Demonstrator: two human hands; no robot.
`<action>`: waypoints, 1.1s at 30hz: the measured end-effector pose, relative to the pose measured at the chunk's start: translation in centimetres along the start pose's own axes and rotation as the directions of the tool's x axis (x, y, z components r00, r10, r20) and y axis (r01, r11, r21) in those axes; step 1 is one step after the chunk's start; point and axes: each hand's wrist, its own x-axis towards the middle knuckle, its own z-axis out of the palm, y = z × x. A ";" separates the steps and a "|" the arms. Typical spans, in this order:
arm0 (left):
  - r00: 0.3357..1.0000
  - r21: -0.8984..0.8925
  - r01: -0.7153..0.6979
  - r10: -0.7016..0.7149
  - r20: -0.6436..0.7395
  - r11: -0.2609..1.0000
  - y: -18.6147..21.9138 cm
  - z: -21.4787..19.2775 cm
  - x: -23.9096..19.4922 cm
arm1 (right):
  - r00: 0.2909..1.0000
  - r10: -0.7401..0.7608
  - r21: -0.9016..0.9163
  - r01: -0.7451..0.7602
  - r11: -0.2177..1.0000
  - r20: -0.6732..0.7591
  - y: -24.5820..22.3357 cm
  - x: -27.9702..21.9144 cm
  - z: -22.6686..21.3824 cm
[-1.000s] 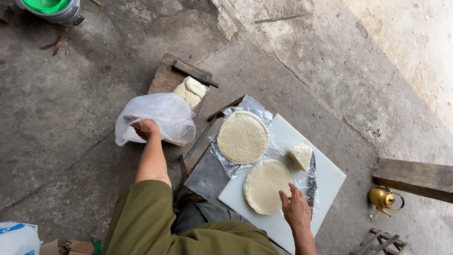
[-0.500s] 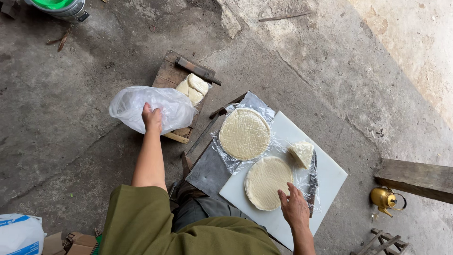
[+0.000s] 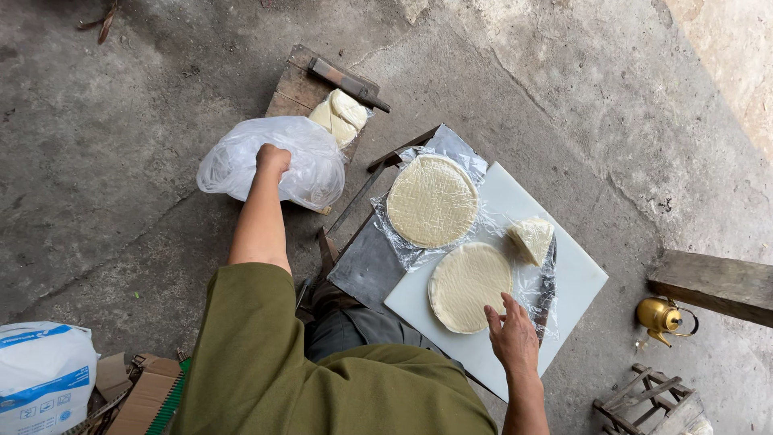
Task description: The person peels individual tortillas from a stack, folds them, and places pieces of white food into them by hand.
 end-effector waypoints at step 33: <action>0.582 0.839 -0.542 0.695 0.422 -0.055 -10.0 -1.6 -7.3 | 1.000 0.014 0.042 -0.015 0.999 0.023 0.5 -0.3 0.1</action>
